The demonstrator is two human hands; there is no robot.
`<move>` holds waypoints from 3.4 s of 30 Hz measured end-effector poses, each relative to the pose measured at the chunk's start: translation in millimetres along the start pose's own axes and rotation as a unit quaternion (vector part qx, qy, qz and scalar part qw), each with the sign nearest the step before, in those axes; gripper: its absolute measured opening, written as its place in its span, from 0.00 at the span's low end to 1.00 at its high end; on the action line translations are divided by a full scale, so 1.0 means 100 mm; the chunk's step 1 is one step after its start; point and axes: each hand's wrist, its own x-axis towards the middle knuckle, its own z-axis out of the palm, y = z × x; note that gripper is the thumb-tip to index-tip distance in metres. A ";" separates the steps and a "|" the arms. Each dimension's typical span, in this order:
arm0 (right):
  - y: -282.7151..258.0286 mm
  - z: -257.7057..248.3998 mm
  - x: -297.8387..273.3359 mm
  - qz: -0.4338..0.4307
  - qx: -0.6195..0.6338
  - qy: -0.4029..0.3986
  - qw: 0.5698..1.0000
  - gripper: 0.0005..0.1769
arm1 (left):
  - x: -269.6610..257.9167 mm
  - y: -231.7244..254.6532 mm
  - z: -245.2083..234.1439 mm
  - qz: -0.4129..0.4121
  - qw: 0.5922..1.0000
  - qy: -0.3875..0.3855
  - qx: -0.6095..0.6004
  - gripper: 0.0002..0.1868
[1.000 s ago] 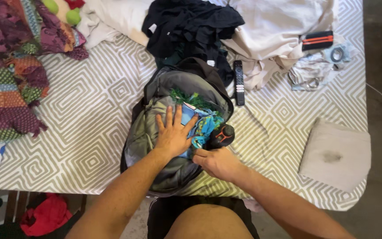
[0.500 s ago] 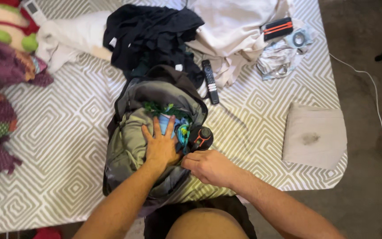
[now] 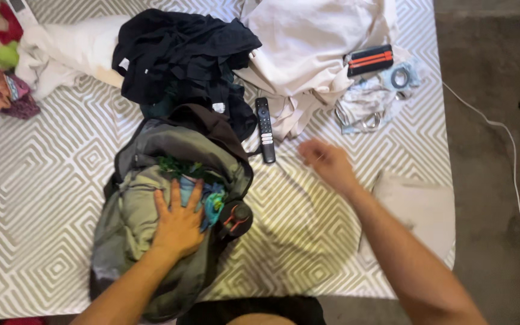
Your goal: The person opens a backpack on a bed and packs it: they place a plastic bag, a water bottle, folded clothes, a towel, a small pouch, a wallet, and a copper cup into the compartments, then zip the pockets closed.
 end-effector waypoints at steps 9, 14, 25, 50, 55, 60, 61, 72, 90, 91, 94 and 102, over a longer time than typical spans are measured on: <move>1.35 -1.32 1.80 -0.152 -0.312 0.169 0.922 0.15 | 0.09 -0.16 -0.03 -0.023 0.990 -0.122 -0.071 0.36; 1.45 -1.45 2.23 -0.152 -0.441 0.129 0.875 0.26 | 0.13 -0.28 -0.01 -0.019 0.980 -0.135 -0.147 0.36; 1.20 -1.56 2.11 -0.180 -0.613 0.081 0.765 0.30 | 0.13 -0.21 -0.02 -0.028 0.980 -0.101 -0.169 0.38; -1.98 -0.05 -0.42 -0.089 0.503 0.039 0.859 0.39 | 0.40 0.51 -1.50 0.162 0.550 0.100 -0.813 0.50; -2.30 0.23 -0.66 -0.091 0.470 0.041 0.877 0.42 | 0.09 0.26 -1.61 0.169 0.521 0.087 -0.832 0.35; -2.43 0.46 -0.87 -0.100 0.455 -0.015 0.885 0.43 | -0.15 0.00 -1.61 0.145 0.493 0.115 -0.850 0.34; -2.46 0.50 -0.90 -0.094 0.454 -0.013 0.886 0.44 | -0.18 -0.06 -1.61 0.141 0.500 0.135 -0.844 0.34; -2.81 1.13 -1.23 0.024 0.412 -0.019 0.911 0.58 | -0.14 -0.32 -1.60 0.102 0.500 0.152 -0.846 0.31; -2.87 0.83 -1.24 0.002 0.360 -0.090 0.928 0.71 | -0.21 -0.14 -1.82 0.116 0.546 0.085 -0.825 0.33; -2.86 0.81 -1.23 0.005 0.358 -0.094 0.929 0.72 | -0.22 -0.13 -1.83 0.114 0.555 0.083 -0.820 0.34; -2.84 0.75 -1.22 0.006 0.356 -0.108 0.928 0.72 | -0.22 -0.13 -1.85 0.129 0.558 0.082 -0.816 0.34; -2.76 0.79 -1.22 -0.033 0.353 -0.104 0.929 0.72 | -0.17 -0.11 -1.89 0.159 0.560 0.076 -0.810 0.34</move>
